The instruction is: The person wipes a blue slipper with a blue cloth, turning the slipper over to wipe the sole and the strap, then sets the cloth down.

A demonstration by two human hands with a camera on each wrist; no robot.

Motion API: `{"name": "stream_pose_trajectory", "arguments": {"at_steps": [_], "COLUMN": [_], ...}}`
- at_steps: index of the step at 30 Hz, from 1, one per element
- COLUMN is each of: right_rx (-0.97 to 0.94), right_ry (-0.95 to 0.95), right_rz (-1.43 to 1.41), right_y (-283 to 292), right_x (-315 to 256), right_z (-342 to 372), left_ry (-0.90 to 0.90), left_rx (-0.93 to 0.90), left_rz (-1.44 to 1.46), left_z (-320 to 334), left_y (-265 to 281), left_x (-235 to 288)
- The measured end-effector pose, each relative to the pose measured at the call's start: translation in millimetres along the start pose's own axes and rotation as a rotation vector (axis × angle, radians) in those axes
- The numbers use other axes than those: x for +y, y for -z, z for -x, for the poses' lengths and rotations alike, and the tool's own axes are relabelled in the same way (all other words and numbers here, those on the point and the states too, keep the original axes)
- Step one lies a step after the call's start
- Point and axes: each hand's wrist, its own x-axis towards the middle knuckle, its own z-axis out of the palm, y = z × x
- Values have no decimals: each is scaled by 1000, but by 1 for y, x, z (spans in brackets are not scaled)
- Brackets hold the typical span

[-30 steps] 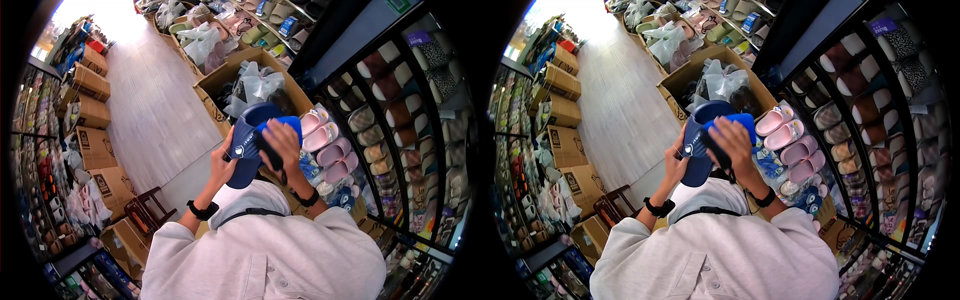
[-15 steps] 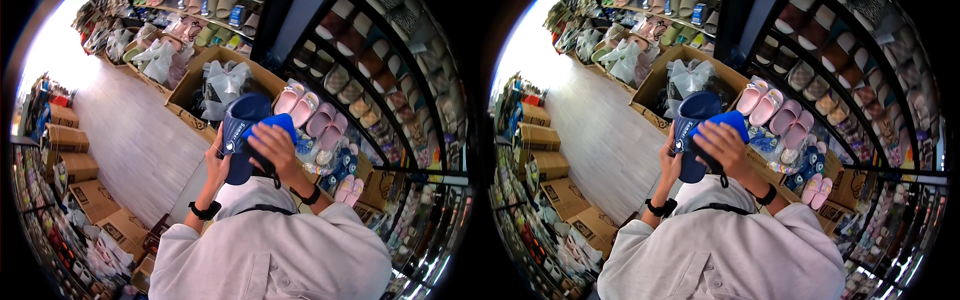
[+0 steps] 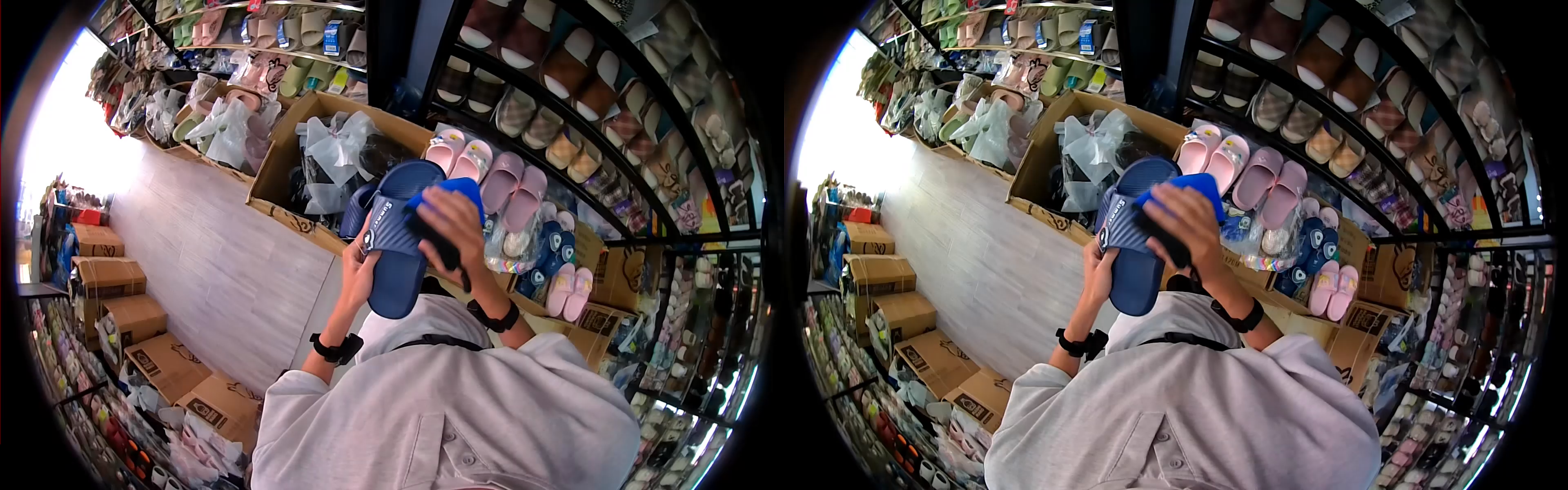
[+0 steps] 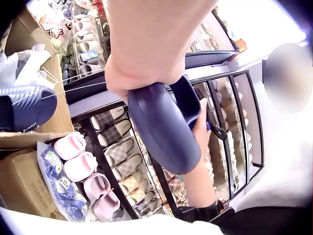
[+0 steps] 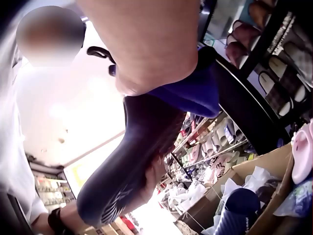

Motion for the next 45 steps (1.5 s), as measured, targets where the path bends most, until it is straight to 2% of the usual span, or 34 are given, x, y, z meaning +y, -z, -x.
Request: {"name": "stream_pose_trajectory", "arguments": {"at_steps": [1, 3, 7, 8, 9, 11, 13, 14, 17, 19, 23, 25, 26, 27, 29, 30, 31, 32, 34, 35, 37, 39, 40, 41, 43, 44, 45], "right_rx": [49, 85, -38, -66, -93, -129, -133, -80, -25, 9, -46, -143, -141, -136, -210, -208, -144, -76, 35, 75, 38, 19, -10, -38, -72, -95, -119], "right_ry": [-126, -172, 20, 73, 129, 300, 290, 175, -127, -185, 26, 224, 273, 265, 322, 277, 195, 94, -89, -135, -157, -115, -67, -19, 139, 140, 141], "right_rz": [0, -62, -49, -83, -117, -5, -48, -119, -97, -146, -193, -143, -117, -100, -12, 24, 1, 23, 104, 117, 181, 150, 133, 115, 192, 182, 171], "right_y": [3, 4, 17, 21, 25, 28, 38, 40, 41, 37, 36, 37, 36, 38, 45, 49, 46, 45, 40, 36, 34, 19, 10, 2, -9, -10, -10], "right_x": [4, 12, 6, 4, 4, 20, 41, 45, 63, 60, 36, 30, 30, 35, 53, 59, 64, 66, 66, 62, 43, 24, 14, 6, -5, -5, -4], "right_z": [-3, 1, 16, 19, 22, 30, 23, 17, 10, 19, 49, 54, 54, 51, 36, 28, 25, 18, 5, 2, -2, 6, 11, 16, 20, 22, 24], "left_ry": [1, 66, 124, 89, 92, 78, 82, 105, 164, 248, 313, 362, 419, 328, 440, 502, 512, 480, 450, 479, 514, 558, 589, 651, 480, 586, 594], "left_rx": [14, 6, 138, 308, 314, 336, 338, 322, 280, 218, 294, 243, 306, 227, 120, 124, 125, 63, -34, -35, -60, -186, -75, -74, -323, -272, -285], "left_rz": [-1, 10, 70, 103, 96, 64, -7, 31, 100, 138, 180, 441, 228, 139, 319, 339, 313, 229, 143, 157, 168, 167, 144, 241, -204, 52, 49], "left_z": [0, 4, 8, 11, 10, 10, 10, 8, 1, -2, -4, -15, -16, -18, -26, -29, -37, -40, -53, -55, -62, -67, -67, -65, -81, -88, -89], "left_y": [-5, -17, -40, -56, -58, -56, -66, -72, -73, -85, -90, -87, -86, -79, -74, -74, -62, -50, -52, -51, -47, -37, -24, -6, 43, 44, 37], "left_x": [-1, -5, -5, -6, -9, -18, -5, -2, -17, -6, -24, -26, -25, -27, -10, -3, -18, -30, -13, -8, 2, 9, -15, -35, -92, -92, -67]}}
